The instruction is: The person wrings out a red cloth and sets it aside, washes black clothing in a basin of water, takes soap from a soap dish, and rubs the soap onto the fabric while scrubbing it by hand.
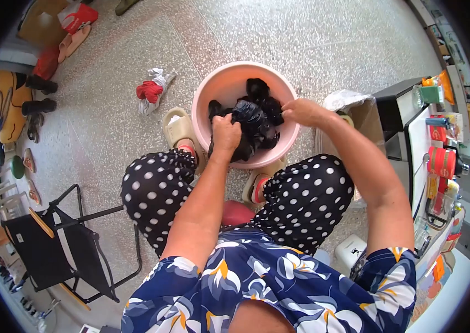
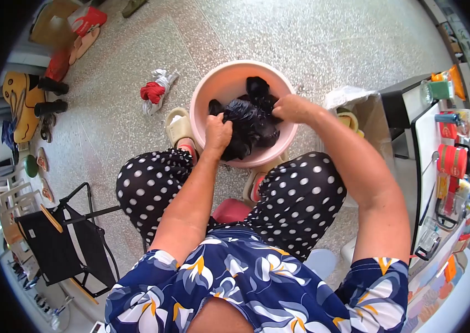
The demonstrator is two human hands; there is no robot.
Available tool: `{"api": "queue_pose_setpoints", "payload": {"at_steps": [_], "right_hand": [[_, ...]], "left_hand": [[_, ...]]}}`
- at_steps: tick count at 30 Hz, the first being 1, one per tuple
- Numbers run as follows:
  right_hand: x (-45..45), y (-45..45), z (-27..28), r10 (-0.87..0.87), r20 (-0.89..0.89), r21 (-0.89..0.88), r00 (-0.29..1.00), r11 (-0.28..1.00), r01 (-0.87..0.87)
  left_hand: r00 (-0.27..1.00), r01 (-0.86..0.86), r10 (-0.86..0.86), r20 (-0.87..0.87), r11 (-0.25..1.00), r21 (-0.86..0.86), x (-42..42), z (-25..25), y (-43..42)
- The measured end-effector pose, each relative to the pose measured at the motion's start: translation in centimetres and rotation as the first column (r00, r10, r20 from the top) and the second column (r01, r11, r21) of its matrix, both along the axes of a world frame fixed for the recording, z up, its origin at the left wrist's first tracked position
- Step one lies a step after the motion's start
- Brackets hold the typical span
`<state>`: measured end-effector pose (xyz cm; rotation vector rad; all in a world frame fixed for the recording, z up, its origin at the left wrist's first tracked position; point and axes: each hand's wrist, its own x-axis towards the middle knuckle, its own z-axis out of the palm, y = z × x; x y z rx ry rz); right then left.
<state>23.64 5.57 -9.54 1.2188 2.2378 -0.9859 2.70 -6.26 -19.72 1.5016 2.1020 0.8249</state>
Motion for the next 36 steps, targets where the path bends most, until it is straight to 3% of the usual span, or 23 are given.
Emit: {"api": "queue_pose_setpoints", "payload": {"at_steps": [1, 2, 3, 4, 5, 6, 8, 10, 12, 14, 16, 17, 19, 21, 22, 24, 26, 28, 29, 30, 32, 34, 36], "right_hand": [[1.1, 1.3, -1.5, 0.179, -0.029, 0.096, 0.983, 0.98, -0.176], [1.7, 1.8, -3.4, 0.176, -0.046, 0.078, 0.983, 0.982, -0.172], [1.6, 2.1, -4.1, -0.058, -0.155, -0.009, 0.986, 0.998, 0.058], [1.5, 2.3, -4.8, -0.3, -0.236, -0.122, 0.924, 0.953, 0.278], [0.8, 2.4, -5.9, -0.306, -0.308, -0.162, 0.901, 0.95, 0.267], [0.1, 2.3, -7.5, -0.323, -0.32, -0.183, 0.891, 0.944, 0.276], [-1.2, 1.4, -12.3, -0.111, -0.501, -0.059, 0.858, 0.994, 0.094], [-2.4, 0.0, -16.9, -0.221, -0.473, -0.274, 0.853, 0.957, 0.096], [-3.6, -1.9, -19.9, -0.383, -0.638, -0.372, 0.668, 0.913, 0.169], [-3.3, -1.5, -20.3, -0.469, -0.551, -0.433, 0.69, 0.868, 0.244], [-1.8, -0.9, -19.1, -0.585, -0.564, -0.36, 0.583, 0.809, 0.464], [-0.8, -0.4, -17.6, -0.688, -0.47, -0.457, 0.553, 0.725, 0.514], [0.5, -0.3, -14.6, -0.781, -0.365, -0.535, 0.507, 0.622, 0.572], [1.0, -1.1, -12.2, -0.902, -0.416, -0.767, 0.114, 0.416, 0.488], [1.1, -1.4, -10.9, -0.9, -0.42, -0.76, 0.116, 0.419, 0.497], [0.8, -1.9, -9.2, -0.61, -0.779, -0.443, 0.143, 0.697, 0.564], [0.9, -2.9, -11.6, -0.536, -0.823, -0.357, 0.187, 0.745, 0.564], [0.7, -2.5, -12.0, -0.526, -0.679, -0.327, 0.512, 0.841, 0.431], [1.1, -1.5, -11.5, -0.534, -0.514, -0.412, 0.671, 0.84, 0.353], [1.1, -0.6, -12.4, -0.538, -0.515, -0.41, 0.668, 0.838, 0.36], [1.0, 0.9, -15.5, -0.388, -0.517, -0.007, 0.763, 0.893, 0.45], [-0.5, 1.7, -18.1, -0.325, -0.562, 0.141, 0.761, 0.868, 0.475], [-2.8, 2.1, -19.5, -0.316, -0.388, 0.354, 0.866, 0.816, 0.457]], "left_hand": [[0.996, -0.03, 0.049, -0.074, 0.969, 0.244, -0.3, -1.6, 0.0], [0.995, -0.024, 0.045, -0.089, 0.974, 0.224, -0.8, -3.1, 0.0], [0.949, -0.131, 0.106, 0.298, 0.989, 0.065, -1.2, -2.6, 0.2], [0.755, -0.174, 0.213, 0.621, 0.977, -0.123, -1.7, -1.5, 0.5], [0.406, -0.158, 0.366, 0.838, 0.931, -0.33, -2.1, 1.0, 1.2], [0.427, -0.153, 0.374, 0.823, 0.927, -0.342, -2.4, 1.5, 1.7], [0.19, -0.151, 0.326, 0.926, 0.942, -0.301, -3.0, 1.6, 2.7], [0.107, -0.134, 0.345, 0.933, 0.934, -0.33, -3.7, 3.3, 3.9], [-0.115, -0.21, 0.359, 0.926, 0.903, -0.376, -4.9, 3.6, 4.9], [-0.087, -0.257, 0.381, 0.92, 0.884, -0.391, -7.3, 2.2, 5.0], [0.216, -0.243, 0.359, 0.908, 0.92, -0.306, -9.0, 1.9, 5.1], [0.332, -0.183, 0.389, 0.859, 0.92, -0.346, -9.6, 1.8, 5.2], [0.392, -0.207, 0.395, 0.831, 0.918, -0.338, -8.8, 0.9, 5.6], [0.446, -0.279, 0.421, 0.79, 0.904, -0.324, -8.3, -0.1, 5.6], [0.439, -0.273, 0.415, 0.796, 0.906, -0.322, -7.6, 0.3, 6.3], [0.326, -0.334, 0.379, 0.866, 0.903, -0.269, -6.4, 1.5, 7.3], [0.322, -0.307, 0.358, 0.876, 0.915, -0.261, -6.5, 0.4, 7.8], [0.822, -0.164, 0.341, 0.456, 0.908, -0.384, -6.2, -0.7, 8.7], [0.877, -0.086, 0.244, 0.413, 0.927, -0.365, -7.2, -4.0, 8.4], [0.958, -0.05, 0.145, 0.248, 0.934, -0.353, -7.0, -5.5, 8.4], [0.963, 0.19, -0.259, -0.076, 0.85, -0.492, -6.8, -6.7, 9.6], [0.953, 0.177, -0.27, -0.139, 0.865, -0.47, -4.5, -6.5, 10.2], [0.938, 0.164, -0.276, -0.209, 0.885, -0.436, -2.5, -7.2, 10.5]]}}
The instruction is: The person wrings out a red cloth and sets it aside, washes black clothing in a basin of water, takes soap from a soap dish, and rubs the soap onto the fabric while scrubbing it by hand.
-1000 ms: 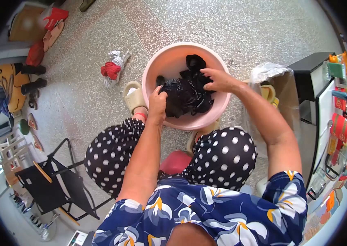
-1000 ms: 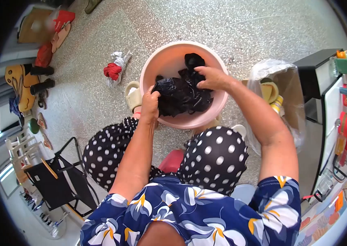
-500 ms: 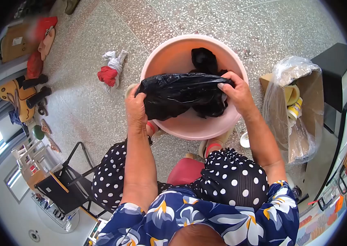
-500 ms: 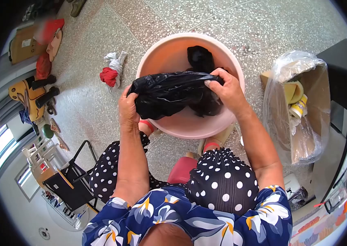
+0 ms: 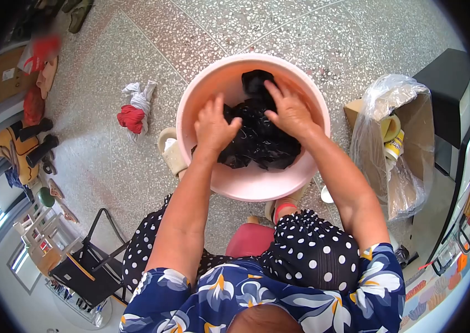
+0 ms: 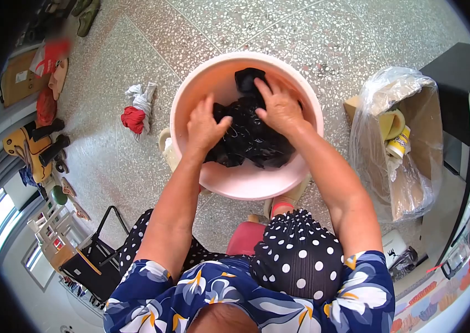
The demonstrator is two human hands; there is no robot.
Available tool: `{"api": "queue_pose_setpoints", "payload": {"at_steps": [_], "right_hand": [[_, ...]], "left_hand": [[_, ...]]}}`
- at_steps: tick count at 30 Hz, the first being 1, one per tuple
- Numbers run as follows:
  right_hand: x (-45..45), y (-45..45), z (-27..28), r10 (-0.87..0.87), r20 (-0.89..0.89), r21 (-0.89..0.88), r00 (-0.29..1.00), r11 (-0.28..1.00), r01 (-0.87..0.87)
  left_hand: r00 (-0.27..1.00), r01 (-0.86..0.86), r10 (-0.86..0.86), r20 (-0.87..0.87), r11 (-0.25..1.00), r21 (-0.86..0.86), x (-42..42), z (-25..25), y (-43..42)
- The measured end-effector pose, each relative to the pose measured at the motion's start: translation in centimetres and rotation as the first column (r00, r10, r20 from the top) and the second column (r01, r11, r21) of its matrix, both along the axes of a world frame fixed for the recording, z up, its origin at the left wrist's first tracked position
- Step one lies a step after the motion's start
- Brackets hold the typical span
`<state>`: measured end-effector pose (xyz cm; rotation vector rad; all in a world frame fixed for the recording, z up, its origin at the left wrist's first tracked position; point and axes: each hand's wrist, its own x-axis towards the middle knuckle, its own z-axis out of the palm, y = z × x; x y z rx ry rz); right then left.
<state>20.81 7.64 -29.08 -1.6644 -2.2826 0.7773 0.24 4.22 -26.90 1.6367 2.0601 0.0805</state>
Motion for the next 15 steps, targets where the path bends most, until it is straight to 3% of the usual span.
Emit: {"api": "queue_pose_setpoints", "payload": {"at_steps": [2, 3, 5, 7, 10, 14, 15], "right_hand": [[-0.4, -1.6, -2.3, 0.183, 0.208, -0.115, 0.961, 0.98, -0.162], [-0.5, -2.0, -2.1, 0.214, 0.267, -0.143, 0.94, 0.973, -0.18], [-0.7, -2.9, -2.0, 0.258, 0.329, -0.186, 0.908, 0.961, -0.206], [-0.9, -3.7, -2.5, 0.126, 0.395, -0.345, 0.91, 0.938, 0.02], [-1.3, -4.6, -5.5, 0.056, 0.409, -0.273, 0.911, 0.96, 0.063], [-1.6, -2.1, -6.0, 0.119, 0.313, -0.549, 0.942, 0.832, 0.077], [-1.4, -1.6, -6.2, 0.124, 0.321, -0.545, 0.939, 0.835, 0.076]], "left_hand": [[0.947, 0.259, -0.293, -0.13, 0.939, -0.226, 0.9, -1.7, -0.6], [0.924, 0.311, -0.357, -0.14, 0.911, -0.271, 1.2, -2.2, -1.3], [0.914, 0.343, -0.382, -0.135, 0.907, -0.245, 0.8, -4.1, -2.5], [0.896, 0.391, -0.42, -0.145, 0.9, -0.191, 0.9, -5.4, -3.2], [0.867, 0.41, -0.447, -0.219, 0.891, -0.198, 1.5, -7.1, -3.6], [0.895, 0.369, -0.426, -0.134, 0.875, -0.313, 1.4, -8.5, -2.3], [0.925, 0.349, -0.379, -0.035, 0.881, -0.319, 1.0, -8.7, -1.8]]}}
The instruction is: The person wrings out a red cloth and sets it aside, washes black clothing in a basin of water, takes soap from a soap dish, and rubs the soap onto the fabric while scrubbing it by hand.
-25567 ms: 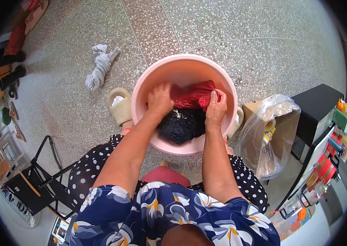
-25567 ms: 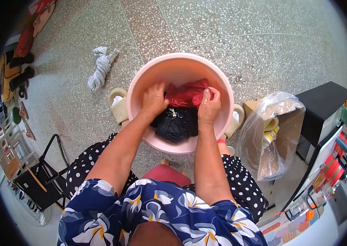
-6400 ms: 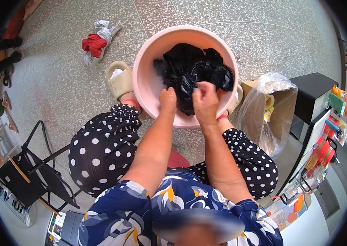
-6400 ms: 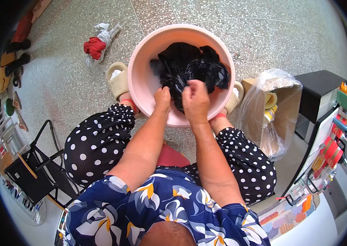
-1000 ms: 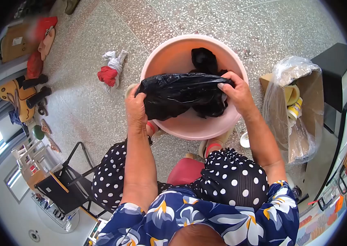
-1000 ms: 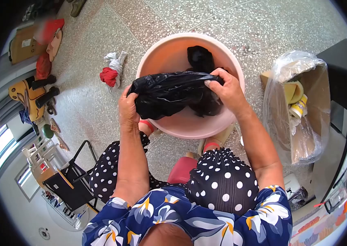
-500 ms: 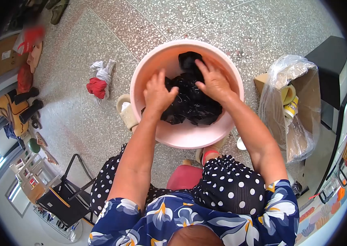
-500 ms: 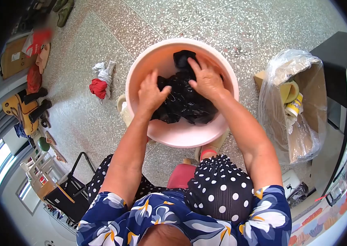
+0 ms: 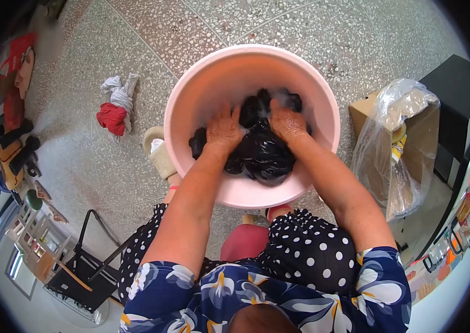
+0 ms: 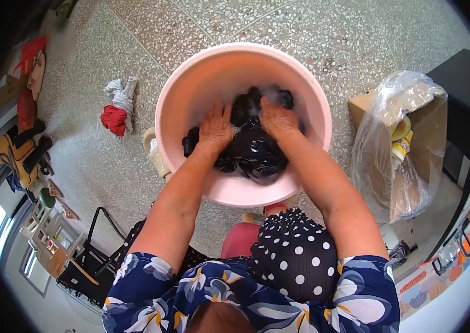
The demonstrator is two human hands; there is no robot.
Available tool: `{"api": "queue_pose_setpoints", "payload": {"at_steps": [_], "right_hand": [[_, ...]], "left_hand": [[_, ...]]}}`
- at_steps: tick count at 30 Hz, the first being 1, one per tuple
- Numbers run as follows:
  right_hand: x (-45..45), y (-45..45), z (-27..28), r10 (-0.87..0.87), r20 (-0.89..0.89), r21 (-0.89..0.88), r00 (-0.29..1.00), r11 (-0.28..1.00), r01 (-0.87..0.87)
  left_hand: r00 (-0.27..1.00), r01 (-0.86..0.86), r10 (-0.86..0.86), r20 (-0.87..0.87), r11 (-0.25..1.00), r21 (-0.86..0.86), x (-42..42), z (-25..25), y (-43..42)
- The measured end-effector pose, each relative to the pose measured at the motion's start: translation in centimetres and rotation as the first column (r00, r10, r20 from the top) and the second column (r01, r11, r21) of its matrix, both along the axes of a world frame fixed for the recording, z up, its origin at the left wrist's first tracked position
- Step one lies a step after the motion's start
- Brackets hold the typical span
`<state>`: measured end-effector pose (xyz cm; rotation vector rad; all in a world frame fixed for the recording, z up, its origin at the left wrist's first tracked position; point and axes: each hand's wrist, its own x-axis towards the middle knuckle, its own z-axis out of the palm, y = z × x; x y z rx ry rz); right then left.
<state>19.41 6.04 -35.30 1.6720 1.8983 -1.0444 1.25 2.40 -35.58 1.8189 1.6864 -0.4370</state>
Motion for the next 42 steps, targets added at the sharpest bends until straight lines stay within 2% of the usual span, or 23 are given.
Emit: {"api": "queue_pose_setpoints", "payload": {"at_steps": [3, 5, 7, 11, 13, 14, 15, 16, 17, 19, 22, 24, 26, 28, 30, 31, 33, 34, 35, 37, 39, 41, 42], "right_hand": [[0.0, 0.1, -0.6, 0.022, 0.003, -0.027, 1.0, 0.999, -0.022], [0.6, -0.1, -0.8, -0.065, -0.107, 0.168, 0.992, 0.982, 0.083], [2.0, 0.1, -0.2, -0.167, -0.244, 0.147, 0.955, 0.967, 0.206], [3.3, -1.1, 2.6, -0.248, -0.523, 0.341, 0.816, 0.816, 0.466], [4.0, -1.7, 5.1, -0.284, -0.551, 0.346, 0.785, 0.778, 0.524], [4.4, -2.1, 6.1, -0.318, -0.571, 0.344, 0.756, 0.744, 0.573], [4.7, -2.6, 6.7, -0.324, -0.571, 0.346, 0.755, 0.739, 0.578], [4.9, -3.1, 7.1, -0.341, -0.506, 0.378, 0.792, 0.738, 0.559], [4.8, -3.4, 7.4, -0.356, -0.442, 0.405, 0.823, 0.739, 0.538], [4.7, -3.4, 8.1, -0.348, -0.381, 0.349, 0.856, 0.804, 0.482], [3.4, -2.4, 9.7, -0.266, -0.311, 0.436, 0.912, 0.813, 0.386], [1.3, -1.0, 10.8, 0.041, -0.476, 0.66, 0.879, 0.677, 0.326], [-0.3, 0.2, 7.4, 0.133, -0.482, 0.618, 0.866, 0.753, 0.228], [-1.3, 1.2, 5.3, 0.12, -0.466, 0.608, 0.876, 0.763, 0.219], [-1.5, 2.0, 4.0, 0.252, -0.161, 0.328, 0.954, 0.926, -0.189], [-1.5, 2.1, 3.2, 0.245, -0.167, 0.324, 0.955, 0.929, -0.182], [-1.0, 2.2, 2.0, -0.04, -0.481, 0.258, 0.876, 0.948, 0.185], [-1.0, 2.1, 1.7, -0.23, -0.694, 0.226, 0.682, 0.83, 0.509], [0.0, 2.0, 1.6, -0.219, -0.689, 0.232, 0.691, 0.836, 0.497], [1.5, 1.8, 5.6, -0.489, -0.76, 0.028, 0.428, 0.633, 0.774], [1.8, 0.4, 6.1, -0.426, -0.788, 0.106, 0.444, 0.617, 0.78], [2.2, -1.2, 5.6, -0.363, -0.812, 0.174, 0.457, 0.597, 0.783], [2.8, -2.1, 4.7, -0.344, -0.691, 0.287, 0.636, 0.677, 0.678]], "left_hand": [[0.999, -0.006, 0.005, 0.042, 1.0, 0.019, -0.2, 1.1, 0.7], [0.998, 0.057, -0.056, -0.016, 0.994, 0.088, -0.6, 2.0, 0.5], [0.973, -0.175, 0.116, 0.201, 0.935, 0.309, -1.2, 2.7, -1.2], [0.997, -0.071, 0.071, 0.006, 0.989, 0.132, -3.1, 5.0, -2.1], [0.914, -0.307, 0.199, 0.353, 0.909, 0.283, -4.1, 6.1, -1.5], [0.881, -0.391, 0.275, 0.384, 0.88, 0.268, -5.1, 7.2, -1.1], [0.591, -0.618, 0.547, 0.593, 0.78, -0.104, -6.4, 8.8, -0.7], [0.126, -0.82, 0.721, 0.682, 0.463, -0.338, -6.4, 10.8, -0.9], [-0.297, -0.701, 0.622, 0.724, 0.373, -0.608, -7.3, 11.3, -1.2], [-0.622, -0.556, 0.531, 0.576, 0.219, -0.802, -8.9, 12.4, -1.7], [-0.579, -0.574, 0.509, 0.637, 0.3, -0.762, -8.1, 14.3, -1.8], [-0.453, -0.618, 0.58, 0.677, 0.343, -0.707, -6.9, 15.2, -1.8], [-0.257, -0.618, 0.657, 0.708, 0.451, -0.644, -6.2, 15.7, -1.4], [-0.277, -0.626, 0.652, 0.706, 0.435, -0.647, -5.8, 16.5, -1.2], [-0.349, -0.599, 0.631, 0.693, 0.418, -0.683, -6.6, 16.8, -1.2], [-0.342, -0.6, 0.637, 0.691, 0.418, -0.682, -7.6, 17.1, -1.3], [-0.576, -0.405, 0.511, 0.637, 0.499, -0.766, -9.2, 17.7, -1.3], [-0.591, -0.39, 0.505, 0.629, 0.504, -0.771, -9.3, 18.1, -1.0], [-0.603, -0.39, 0.495, 0.626, 0.501, -0.772, -9.4, 17.9, -1.0], [-0.336, -0.622, 0.609, 0.719, 0.43, -0.655, -9.4, 17.2, -0.4], [0.296, -0.763, 0.666, 0.685, 0.596, -0.249, -8.5, 15.8, 0.0], [0.619, -0.672, 0.611, 0.493, 0.737, -0.069, -6.9, 14.3, 0.6], [0.73, -0.571, 0.447, 0.517, 0.814, 0.104, -6.1, 13.1, 0.8]]}}
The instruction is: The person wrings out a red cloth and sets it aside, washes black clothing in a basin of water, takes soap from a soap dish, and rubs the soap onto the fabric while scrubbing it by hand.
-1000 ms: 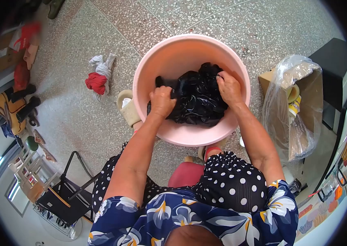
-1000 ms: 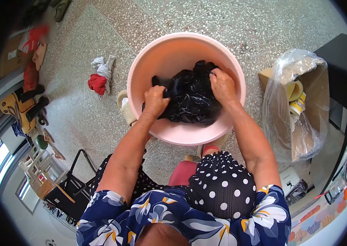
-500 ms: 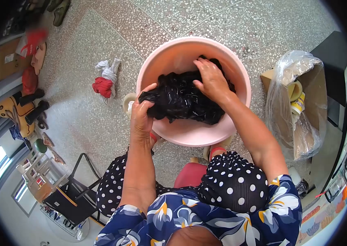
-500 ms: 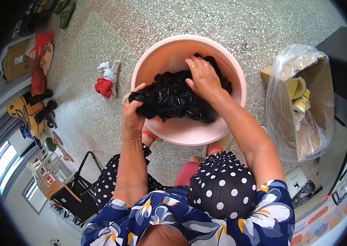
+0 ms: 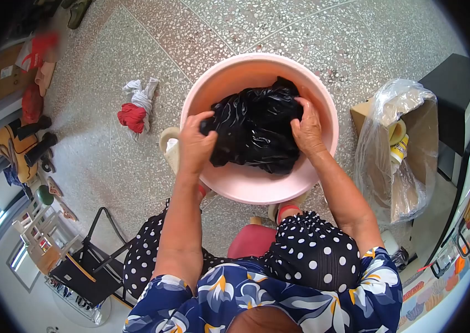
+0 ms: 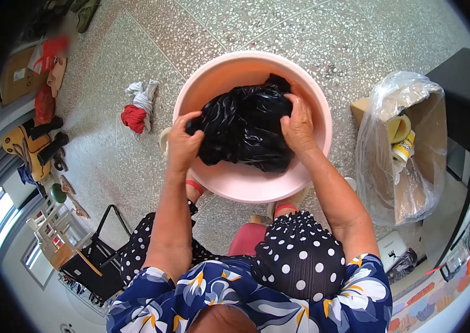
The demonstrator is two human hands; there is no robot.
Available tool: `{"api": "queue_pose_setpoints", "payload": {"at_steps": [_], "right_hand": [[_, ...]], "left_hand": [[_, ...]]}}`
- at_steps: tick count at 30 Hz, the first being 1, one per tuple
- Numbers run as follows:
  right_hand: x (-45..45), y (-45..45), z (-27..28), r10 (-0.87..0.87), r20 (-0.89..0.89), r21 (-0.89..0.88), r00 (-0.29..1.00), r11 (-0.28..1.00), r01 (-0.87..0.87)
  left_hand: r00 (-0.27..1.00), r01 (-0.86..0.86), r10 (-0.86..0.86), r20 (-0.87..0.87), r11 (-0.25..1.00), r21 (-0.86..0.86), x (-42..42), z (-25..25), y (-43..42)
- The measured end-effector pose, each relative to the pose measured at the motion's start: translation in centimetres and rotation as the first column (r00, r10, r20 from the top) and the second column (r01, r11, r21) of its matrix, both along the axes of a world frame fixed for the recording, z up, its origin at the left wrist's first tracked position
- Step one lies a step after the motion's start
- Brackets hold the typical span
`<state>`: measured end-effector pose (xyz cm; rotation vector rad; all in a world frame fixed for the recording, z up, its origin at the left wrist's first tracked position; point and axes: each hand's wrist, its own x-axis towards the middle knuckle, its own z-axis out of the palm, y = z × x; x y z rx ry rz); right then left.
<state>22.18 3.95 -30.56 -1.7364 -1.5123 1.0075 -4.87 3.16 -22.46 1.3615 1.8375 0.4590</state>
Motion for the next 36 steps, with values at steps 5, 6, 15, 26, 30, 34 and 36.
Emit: {"api": "queue_pose_setpoints", "payload": {"at_steps": [5, 6, 15, 26, 30, 34, 36], "right_hand": [[-1.4, 1.3, 2.2, 0.216, 0.343, 0.149, 0.914, 0.948, -0.28], [-2.6, 1.7, 1.3, 0.248, 0.4, 0.111, 0.882, 0.943, -0.315], [-5.4, 3.3, -5.1, 0.653, 0.613, -0.409, 0.444, 0.743, -0.529], [-4.1, 4.9, -2.7, 0.109, 0.02, -0.064, 0.994, 0.992, -0.107], [-4.7, 4.8, -1.1, -0.467, -0.494, -0.554, 0.733, 0.819, 0.149], [-4.2, 5.0, -2.6, -0.639, -0.643, -0.754, 0.422, 0.624, -0.203], [-2.1, 5.2, -3.9, -0.455, -0.891, -0.409, -0.006, 0.807, -0.426]], "left_hand": [[0.958, 0.171, -0.1, -0.267, 0.952, 0.256, 3.2, -9.0, 0.9], [0.879, 0.302, -0.215, -0.426, 0.942, 0.149, 4.5, -9.2, 0.7], [0.786, 0.41, -0.553, -0.276, 0.801, -0.436, 6.6, -11.5, 2.6], [0.912, 0.206, -0.175, -0.371, 0.977, 0.046, 5.2, -11.2, 2.2], [0.897, 0.105, -0.127, -0.424, 0.992, -0.077, 8.8, -11.5, 3.8], [0.988, 0.135, -0.155, 0.024, 0.92, 0.367, 11.3, -4.6, 2.8], [0.967, 0.253, -0.242, -0.084, 0.85, 0.461, 13.5, -0.3, 0.4]]}}
